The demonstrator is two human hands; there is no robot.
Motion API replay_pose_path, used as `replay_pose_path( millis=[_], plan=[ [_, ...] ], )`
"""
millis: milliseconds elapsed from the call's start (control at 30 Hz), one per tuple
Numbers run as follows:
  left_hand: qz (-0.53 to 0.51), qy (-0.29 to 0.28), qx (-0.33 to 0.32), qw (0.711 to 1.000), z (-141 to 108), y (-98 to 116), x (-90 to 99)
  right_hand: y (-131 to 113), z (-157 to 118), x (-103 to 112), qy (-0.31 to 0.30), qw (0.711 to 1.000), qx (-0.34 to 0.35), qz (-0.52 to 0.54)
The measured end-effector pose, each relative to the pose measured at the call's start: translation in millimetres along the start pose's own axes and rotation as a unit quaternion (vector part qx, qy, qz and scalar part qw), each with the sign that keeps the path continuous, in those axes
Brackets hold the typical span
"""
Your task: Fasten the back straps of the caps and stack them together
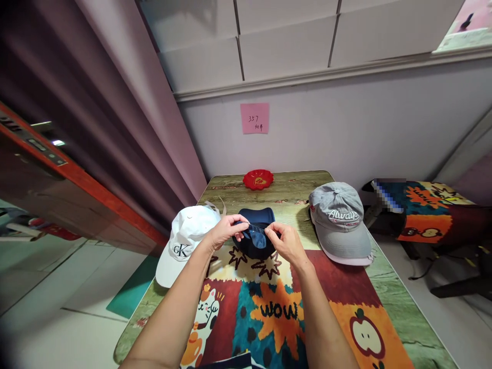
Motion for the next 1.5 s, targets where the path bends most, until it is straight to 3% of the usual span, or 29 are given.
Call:
replay_pose_path(
  millis=[167, 433, 633, 800, 1067, 1267, 1400, 1500],
  plan=[
    [0.041, -0.002, -0.015, 0.999, 7, -2, 0.5, -9, 6, 2, -0.071, 0.997, -0.003, 0.019],
    [0.079, -0.055, -0.027, 0.995, -8, 13, 19.6, 4, 31, -16, -0.072, 0.995, -0.048, 0.055],
    [0.045, -0.061, 0.002, 0.997, -8, 6, 25.8, 3, 33, -27, -0.049, 0.995, -0.05, 0.078],
    [0.015, -0.029, 0.001, 0.999, -6, 3, 31.9, 2, 24, -16, -0.019, 0.997, -0.014, 0.077],
    [0.024, -0.067, -0.002, 0.997, -8, 10, 35.7, -1, 11, -1, -0.067, 0.997, 0.004, 0.024],
    [-0.042, -0.003, -0.002, 0.999, -18, -4, 31.1, -19, 21, -14, -0.046, 0.998, 0.044, -0.011],
    [-0.062, 0.113, -0.04, 0.991, -24, -17, 20.7, -35, 29, -40, -0.044, 0.986, 0.107, -0.117],
    [-0.015, 0.204, -0.076, 0.976, -28, -23, 13.1, -35, 30, -60, -0.016, 0.979, 0.115, -0.166]
  ],
)
Point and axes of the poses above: each hand's wrist, its own z-axis towards the middle knuckle, its own x-axis out of the back of the hand, y = z × x, the point moved 2 cm from there along z, towards the middle knuckle, and after that the axes turned 1 degree about x, right-handed, at the moved point
